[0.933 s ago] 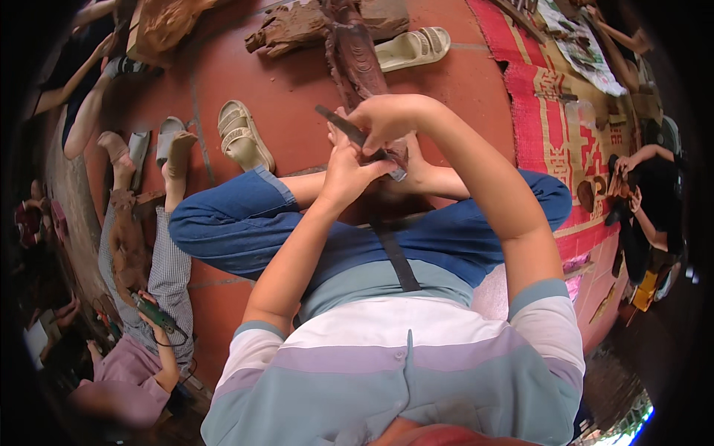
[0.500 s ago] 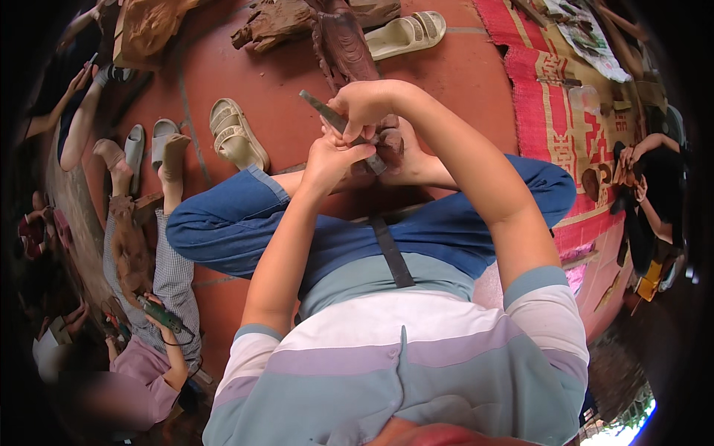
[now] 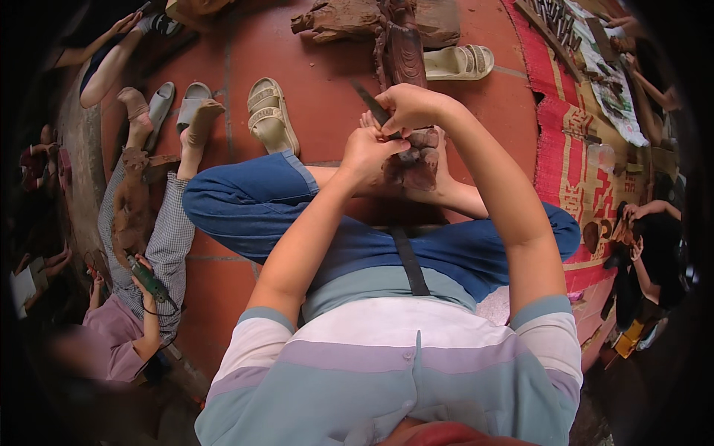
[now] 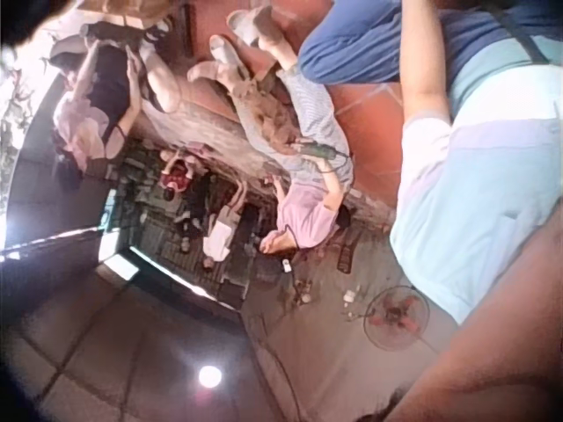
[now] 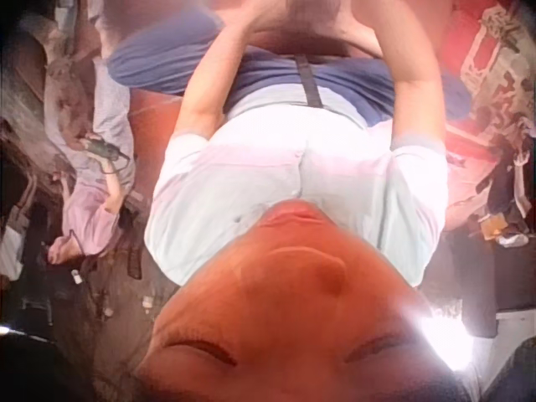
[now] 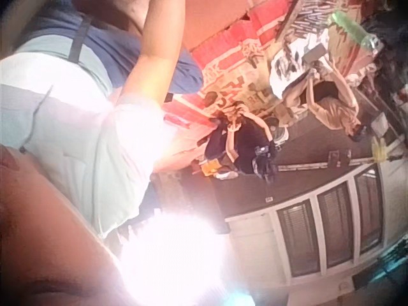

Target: The person sits on the floor and carves a wooden object using a chisel. They hold the wood between their legs and use the tool to shape the surface, occasionally adjusting their grip.

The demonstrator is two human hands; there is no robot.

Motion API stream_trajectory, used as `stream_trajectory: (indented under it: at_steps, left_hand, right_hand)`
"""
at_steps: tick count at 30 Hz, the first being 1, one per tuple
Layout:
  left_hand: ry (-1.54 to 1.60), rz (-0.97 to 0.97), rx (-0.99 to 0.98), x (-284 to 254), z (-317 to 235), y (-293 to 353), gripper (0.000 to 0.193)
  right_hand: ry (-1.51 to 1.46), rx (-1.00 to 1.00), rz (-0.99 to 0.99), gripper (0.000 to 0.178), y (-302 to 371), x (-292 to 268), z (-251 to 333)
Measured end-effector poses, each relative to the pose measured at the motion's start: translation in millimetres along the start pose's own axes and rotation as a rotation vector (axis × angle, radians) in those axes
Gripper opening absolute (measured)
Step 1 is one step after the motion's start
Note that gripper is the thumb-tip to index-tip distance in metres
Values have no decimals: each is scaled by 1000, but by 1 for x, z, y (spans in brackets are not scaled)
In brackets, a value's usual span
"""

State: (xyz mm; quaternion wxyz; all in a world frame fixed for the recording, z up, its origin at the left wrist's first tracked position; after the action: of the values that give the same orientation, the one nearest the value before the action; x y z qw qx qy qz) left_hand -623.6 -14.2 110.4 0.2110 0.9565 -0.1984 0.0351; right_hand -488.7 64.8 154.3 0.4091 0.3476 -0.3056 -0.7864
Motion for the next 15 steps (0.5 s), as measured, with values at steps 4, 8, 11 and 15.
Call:
stream_trajectory:
  at_steps: [4,8,11,15]
  left_hand:
    - [93,132,53,0,-7,22,18]
    - [282,88,-73,-12,25,11,17]
    - [210,4,-64,-10,8,7,20]
    - [251,49,52,-10,24,21,19]
  right_hand:
    - [-27,-61,112,23,21,10,7]
    - [52,-12,90,21,-10,15,4]
    - [264,10,-18,18,-18,16,18]
    - [258,-6,86,20,6,26,29]
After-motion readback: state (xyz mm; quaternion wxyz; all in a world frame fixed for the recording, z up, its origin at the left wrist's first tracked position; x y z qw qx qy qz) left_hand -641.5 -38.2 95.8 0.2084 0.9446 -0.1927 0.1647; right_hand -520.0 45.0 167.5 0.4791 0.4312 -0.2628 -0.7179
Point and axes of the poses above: each hand's wrist, its own y-axis away from the middle knuckle, its own x-axis out of the palm, z = x × y, the point moved 1 cm from there along -y, towards the middle knuckle, and after that the axes turned 12 degrees about x, right-handed, at the moved point
